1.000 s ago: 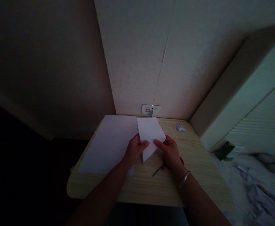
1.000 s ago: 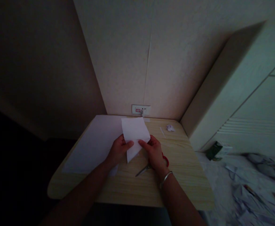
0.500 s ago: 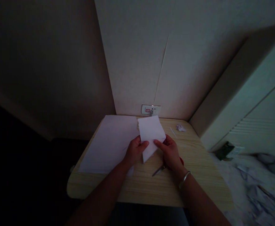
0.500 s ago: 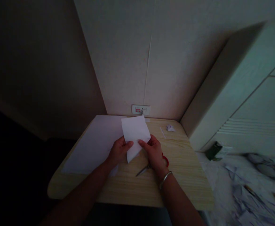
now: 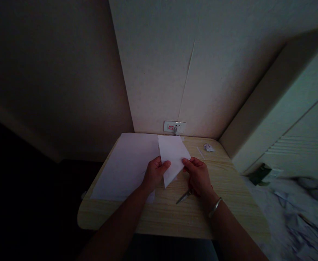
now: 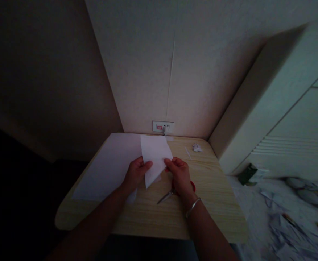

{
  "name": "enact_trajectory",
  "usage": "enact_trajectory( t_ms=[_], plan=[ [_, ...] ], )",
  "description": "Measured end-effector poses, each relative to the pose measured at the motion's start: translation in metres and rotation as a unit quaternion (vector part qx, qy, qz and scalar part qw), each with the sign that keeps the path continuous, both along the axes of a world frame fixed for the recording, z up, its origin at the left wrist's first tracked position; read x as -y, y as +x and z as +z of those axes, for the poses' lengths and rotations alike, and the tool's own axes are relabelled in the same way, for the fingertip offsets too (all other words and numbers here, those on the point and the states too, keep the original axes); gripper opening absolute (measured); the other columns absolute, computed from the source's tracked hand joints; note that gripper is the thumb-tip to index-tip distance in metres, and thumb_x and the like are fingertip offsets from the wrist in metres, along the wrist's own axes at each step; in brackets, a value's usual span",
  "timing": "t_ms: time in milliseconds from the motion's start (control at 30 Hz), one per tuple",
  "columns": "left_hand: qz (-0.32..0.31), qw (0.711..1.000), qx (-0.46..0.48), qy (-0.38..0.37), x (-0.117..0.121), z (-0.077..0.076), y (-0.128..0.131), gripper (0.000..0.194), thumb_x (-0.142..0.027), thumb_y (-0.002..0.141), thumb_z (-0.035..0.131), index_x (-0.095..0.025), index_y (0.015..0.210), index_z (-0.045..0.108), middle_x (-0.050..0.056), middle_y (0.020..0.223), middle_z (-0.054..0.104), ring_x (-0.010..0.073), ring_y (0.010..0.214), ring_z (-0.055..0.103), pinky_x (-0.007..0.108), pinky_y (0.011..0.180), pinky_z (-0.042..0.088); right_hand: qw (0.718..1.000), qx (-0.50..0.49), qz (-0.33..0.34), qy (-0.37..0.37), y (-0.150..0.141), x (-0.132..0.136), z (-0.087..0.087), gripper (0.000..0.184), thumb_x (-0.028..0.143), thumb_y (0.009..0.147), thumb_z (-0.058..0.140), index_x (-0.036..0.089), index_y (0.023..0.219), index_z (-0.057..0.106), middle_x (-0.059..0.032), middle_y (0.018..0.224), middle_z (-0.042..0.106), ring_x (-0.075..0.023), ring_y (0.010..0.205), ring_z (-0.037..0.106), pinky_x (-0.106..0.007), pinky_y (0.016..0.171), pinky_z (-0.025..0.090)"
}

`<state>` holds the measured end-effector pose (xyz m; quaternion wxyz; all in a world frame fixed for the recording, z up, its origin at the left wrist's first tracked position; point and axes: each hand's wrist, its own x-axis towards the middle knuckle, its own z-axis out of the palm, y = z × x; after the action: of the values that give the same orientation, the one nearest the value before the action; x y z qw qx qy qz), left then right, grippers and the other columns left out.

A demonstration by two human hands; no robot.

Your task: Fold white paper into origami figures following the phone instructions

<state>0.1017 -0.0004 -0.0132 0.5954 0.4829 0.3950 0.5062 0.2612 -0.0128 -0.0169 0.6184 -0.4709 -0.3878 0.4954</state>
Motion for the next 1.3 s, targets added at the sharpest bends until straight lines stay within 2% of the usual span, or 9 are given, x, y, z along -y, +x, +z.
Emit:
enact_trajectory(
  t_ms=[300,600,833,1067,1300],
  plan=[
    [0.006,1.000,0.009,0.007,-0.001,0.000,0.000,0.034,-0.037,0.072,0.068,-0.012,0.094,0.065,0.003,0.078,0.070,0.0127,0.063,0.057,0.022,0.057,0.042,1.000,0.016,-0.007,-0.018,0.000,0.004,0.008,0.023,0.042,0.066,0.074,0.020,0.067,0.067,0.0019,0.057,0.060,-0.0123,0.050,0.049,-0.025,0.048,0.040],
    [0.028,1.000,0.005,0.005,-0.002,-0.001,-0.001,0.036,-0.039,0.068,0.070,-0.012,0.092,0.067,0.003,0.075,0.069,0.0124,0.061,0.056,0.021,0.055,0.040,1.000,0.004,0.010,0.014,0.001,0.001,0.003,0.025,0.046,0.072,0.069,0.021,0.069,0.068,0.0005,0.064,0.063,-0.0128,0.056,0.050,-0.025,0.054,0.043],
    [-0.012,1.000,0.006,0.003,0.000,0.000,-0.001,0.036,-0.038,0.070,0.069,-0.013,0.096,0.065,0.004,0.077,0.070,0.0160,0.066,0.061,0.025,0.061,0.046,0.996,-0.007,0.088,-0.004,-0.004,0.003,0.001,0.022,0.037,0.069,0.074,0.018,0.079,0.070,0.0000,0.070,0.068,-0.0137,0.059,0.055,-0.026,0.059,0.044],
    [-0.025,1.000,0.003,-0.001,0.000,-0.002,-0.001,0.032,-0.036,0.070,0.070,-0.013,0.091,0.065,0.004,0.076,0.070,0.0154,0.065,0.061,0.024,0.059,0.045,0.998,-0.023,0.063,0.000,-0.002,0.000,-0.006,0.018,0.033,0.069,0.074,0.018,0.077,0.070,0.0001,0.069,0.067,-0.0117,0.057,0.052,-0.025,0.056,0.042],
    [-0.015,1.000,0.000,0.000,0.000,0.000,-0.001,0.033,-0.038,0.070,0.070,-0.012,0.089,0.065,0.004,0.075,0.070,0.0164,0.066,0.062,0.025,0.061,0.046,0.998,-0.023,0.062,0.004,-0.002,0.000,-0.005,0.016,0.032,0.069,0.075,0.017,0.072,0.070,0.0004,0.067,0.067,-0.0109,0.057,0.053,-0.024,0.055,0.040]
  ],
)
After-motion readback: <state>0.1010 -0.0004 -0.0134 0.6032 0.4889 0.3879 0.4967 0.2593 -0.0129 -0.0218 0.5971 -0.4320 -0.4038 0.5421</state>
